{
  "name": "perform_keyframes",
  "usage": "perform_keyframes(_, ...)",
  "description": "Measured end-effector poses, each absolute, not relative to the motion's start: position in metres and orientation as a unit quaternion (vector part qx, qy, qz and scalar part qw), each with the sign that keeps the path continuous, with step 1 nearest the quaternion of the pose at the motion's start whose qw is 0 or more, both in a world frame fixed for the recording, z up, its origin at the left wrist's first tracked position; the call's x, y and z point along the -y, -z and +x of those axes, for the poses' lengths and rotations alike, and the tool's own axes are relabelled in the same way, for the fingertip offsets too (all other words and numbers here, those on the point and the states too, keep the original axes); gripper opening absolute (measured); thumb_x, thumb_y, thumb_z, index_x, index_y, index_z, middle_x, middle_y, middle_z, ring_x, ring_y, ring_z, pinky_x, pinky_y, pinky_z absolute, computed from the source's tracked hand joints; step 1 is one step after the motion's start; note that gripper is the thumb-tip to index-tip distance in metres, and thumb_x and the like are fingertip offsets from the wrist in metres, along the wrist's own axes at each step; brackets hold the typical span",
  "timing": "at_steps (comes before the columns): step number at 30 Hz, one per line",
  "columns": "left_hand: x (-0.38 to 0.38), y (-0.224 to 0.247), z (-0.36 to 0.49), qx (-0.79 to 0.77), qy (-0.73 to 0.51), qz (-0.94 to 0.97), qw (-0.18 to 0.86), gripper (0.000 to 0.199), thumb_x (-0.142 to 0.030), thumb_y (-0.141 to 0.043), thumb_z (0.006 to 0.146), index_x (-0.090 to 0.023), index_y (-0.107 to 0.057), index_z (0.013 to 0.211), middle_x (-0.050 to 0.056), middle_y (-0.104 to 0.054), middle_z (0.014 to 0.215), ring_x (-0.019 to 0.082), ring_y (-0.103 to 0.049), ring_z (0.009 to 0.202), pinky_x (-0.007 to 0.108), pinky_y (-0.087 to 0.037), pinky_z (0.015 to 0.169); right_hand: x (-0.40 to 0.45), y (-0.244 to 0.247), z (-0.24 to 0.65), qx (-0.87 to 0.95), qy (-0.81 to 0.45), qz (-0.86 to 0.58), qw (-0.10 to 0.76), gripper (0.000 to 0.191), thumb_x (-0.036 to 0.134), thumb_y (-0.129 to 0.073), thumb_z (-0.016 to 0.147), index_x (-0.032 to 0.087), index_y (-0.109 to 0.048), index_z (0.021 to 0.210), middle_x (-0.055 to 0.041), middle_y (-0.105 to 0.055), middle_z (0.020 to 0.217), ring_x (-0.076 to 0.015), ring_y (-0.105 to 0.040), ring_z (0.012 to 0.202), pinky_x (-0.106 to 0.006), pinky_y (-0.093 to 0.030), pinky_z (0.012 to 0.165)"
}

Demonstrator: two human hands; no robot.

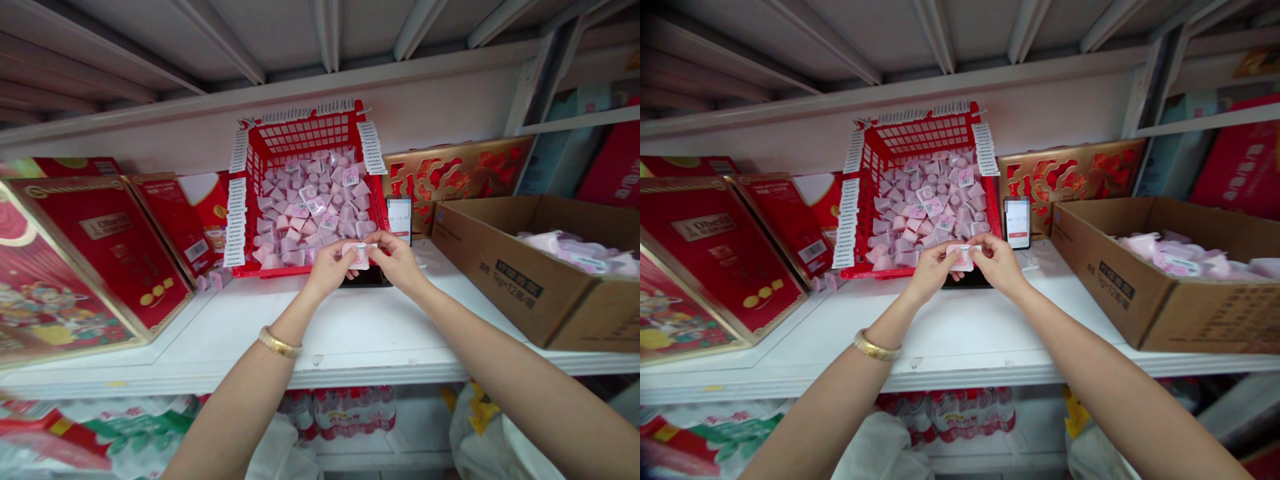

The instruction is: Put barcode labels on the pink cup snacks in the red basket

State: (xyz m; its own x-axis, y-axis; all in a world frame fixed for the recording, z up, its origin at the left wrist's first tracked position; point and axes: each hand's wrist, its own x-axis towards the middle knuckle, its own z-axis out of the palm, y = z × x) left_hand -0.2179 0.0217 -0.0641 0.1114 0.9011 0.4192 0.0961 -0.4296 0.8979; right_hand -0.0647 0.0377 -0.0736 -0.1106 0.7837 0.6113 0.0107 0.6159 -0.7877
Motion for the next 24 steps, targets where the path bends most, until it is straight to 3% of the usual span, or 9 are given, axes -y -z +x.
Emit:
perform_keyframes(13, -0.0218, 0.0654, -0.2182, -0.385, -0.544, 0.645, 0.374, 0.039, -0.038, -0.069, 0.079, -0.009, -0.072, 0.104, -0.001, -0.065, 0.058, 0.008, -0.058, 0.044, 0.017, -0.049, 0.041, -0.0391, 0.0752, -0.0648, 0.679, -0.332, -0.285, 0.59, 0.019, 0.037, -0.055, 0.073, 0.02, -0.06, 0.079, 0.0014, -0.062, 0.071, -0.0121, -0.052, 0.062, -0.026, -0.043, 0.06)
perform_keyframes(24, -0.0219, 0.0651, -0.2195, -0.372, -0.555, 0.654, 0.355, 0.042, -0.041, -0.073, 0.072, -0.01, -0.073, 0.099, -0.002, -0.064, 0.058, 0.009, -0.06, 0.046, 0.018, -0.05, 0.044, -0.0355, 0.0731, -0.0647, 0.679, -0.324, -0.278, 0.597, 0.02, 0.037, -0.063, 0.073, 0.02, -0.059, 0.082, 0.0018, -0.06, 0.072, -0.0122, -0.052, 0.064, -0.026, -0.045, 0.063)
